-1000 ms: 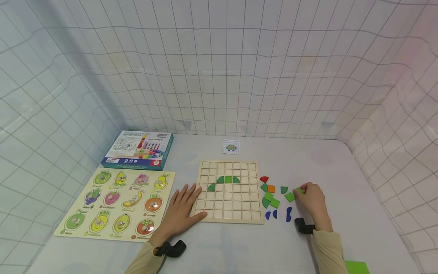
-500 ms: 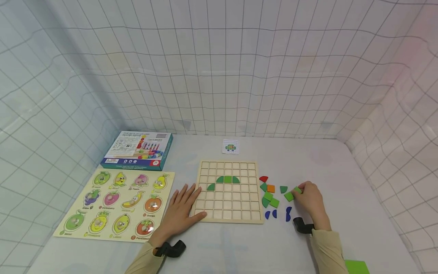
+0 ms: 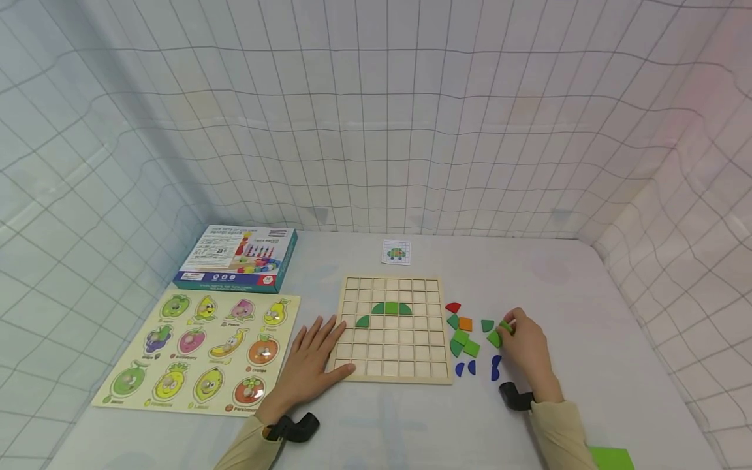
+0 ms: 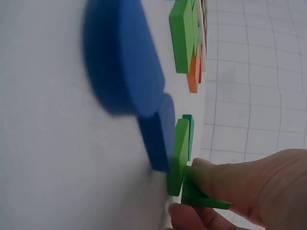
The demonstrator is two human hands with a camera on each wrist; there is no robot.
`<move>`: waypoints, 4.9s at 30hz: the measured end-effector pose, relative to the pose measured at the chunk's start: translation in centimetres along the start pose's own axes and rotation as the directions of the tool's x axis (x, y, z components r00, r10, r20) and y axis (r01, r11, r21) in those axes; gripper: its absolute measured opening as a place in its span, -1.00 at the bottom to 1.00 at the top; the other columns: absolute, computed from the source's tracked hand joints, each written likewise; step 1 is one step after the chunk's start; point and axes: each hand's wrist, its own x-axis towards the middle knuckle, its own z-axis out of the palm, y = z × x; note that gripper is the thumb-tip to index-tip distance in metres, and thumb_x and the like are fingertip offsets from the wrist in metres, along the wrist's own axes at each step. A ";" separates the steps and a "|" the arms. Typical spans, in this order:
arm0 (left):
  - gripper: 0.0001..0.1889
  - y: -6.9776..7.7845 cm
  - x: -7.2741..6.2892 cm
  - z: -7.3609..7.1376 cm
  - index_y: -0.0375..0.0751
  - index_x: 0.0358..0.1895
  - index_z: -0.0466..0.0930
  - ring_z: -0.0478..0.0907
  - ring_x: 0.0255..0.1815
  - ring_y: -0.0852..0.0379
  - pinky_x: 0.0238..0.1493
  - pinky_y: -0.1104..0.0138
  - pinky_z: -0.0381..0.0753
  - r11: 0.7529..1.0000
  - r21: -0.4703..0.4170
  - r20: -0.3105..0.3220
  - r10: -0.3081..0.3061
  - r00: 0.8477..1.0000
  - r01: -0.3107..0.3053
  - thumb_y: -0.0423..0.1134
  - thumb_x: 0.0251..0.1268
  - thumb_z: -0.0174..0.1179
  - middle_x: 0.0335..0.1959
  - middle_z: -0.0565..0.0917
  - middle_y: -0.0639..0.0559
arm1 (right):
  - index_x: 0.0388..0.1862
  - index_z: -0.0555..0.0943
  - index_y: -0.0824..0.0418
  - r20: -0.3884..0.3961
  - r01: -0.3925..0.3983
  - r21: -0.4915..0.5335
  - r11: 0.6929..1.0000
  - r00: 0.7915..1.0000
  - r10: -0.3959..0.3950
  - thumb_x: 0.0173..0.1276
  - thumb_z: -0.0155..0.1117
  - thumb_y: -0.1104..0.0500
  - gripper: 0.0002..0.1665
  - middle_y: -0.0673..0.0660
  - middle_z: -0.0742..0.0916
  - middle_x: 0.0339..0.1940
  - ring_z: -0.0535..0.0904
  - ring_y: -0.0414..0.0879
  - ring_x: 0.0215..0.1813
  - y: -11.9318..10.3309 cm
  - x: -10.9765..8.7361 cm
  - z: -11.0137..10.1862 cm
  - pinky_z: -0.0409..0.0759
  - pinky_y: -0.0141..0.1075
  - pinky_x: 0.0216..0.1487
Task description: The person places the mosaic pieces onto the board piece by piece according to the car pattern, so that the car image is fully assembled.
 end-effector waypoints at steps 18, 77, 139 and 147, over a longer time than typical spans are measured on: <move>-0.13 -0.1 0.0 0.0 -0.05 0.48 0.14 -0.14 0.49 -0.12 0.39 -0.03 -0.26 1.000 -0.010 0.003 0.008 1.000 -0.007 0.31 0.17 0.09 0.48 0.11 -0.06 | -0.44 0.60 0.23 -0.017 0.271 0.164 0.949 0.962 -0.272 0.07 0.49 0.30 -0.82 -0.01 0.64 -0.51 0.52 -0.16 -0.46 -7.2 1.2 4.2 0.51 -0.31 -0.44; -0.14 0.1 0.0 -0.1 -0.06 0.47 0.16 -0.11 0.49 -0.13 0.39 -0.04 -0.23 1.000 -0.010 -0.006 0.005 1.000 -0.005 0.31 0.17 0.10 0.47 0.13 -0.07 | -0.24 0.76 0.15 0.198 0.292 0.114 0.950 0.930 -0.309 0.16 0.39 0.25 -0.84 -0.04 0.54 -0.41 0.41 -0.17 -0.44 -15.3 2.5 10.3 0.41 -0.30 -0.45; -0.15 0.2 0.0 -0.2 -0.11 0.45 0.20 -0.06 0.47 -0.18 0.36 -0.10 -0.17 1.000 -0.005 -0.022 0.015 1.000 -0.015 0.29 0.17 0.12 0.45 0.18 -0.12 | -0.20 0.71 0.38 0.105 0.256 0.066 0.964 0.959 -0.262 0.15 0.40 0.32 -0.78 0.24 0.69 -0.24 0.54 0.14 -0.15 -3.2 2.2 2.5 0.48 -0.01 -0.16; -0.16 0.2 0.0 -0.2 -0.11 0.44 0.22 -0.04 0.46 -0.20 0.36 -0.11 -0.15 1.000 -0.003 -0.038 0.025 0.999 -0.025 0.28 0.16 0.13 0.44 0.19 -0.12 | -0.19 0.72 0.36 0.118 0.211 0.036 0.977 0.970 -0.213 0.16 0.39 0.29 -0.77 0.26 0.68 -0.22 0.51 0.10 -0.20 -3.3 2.3 2.3 0.47 -0.06 -0.22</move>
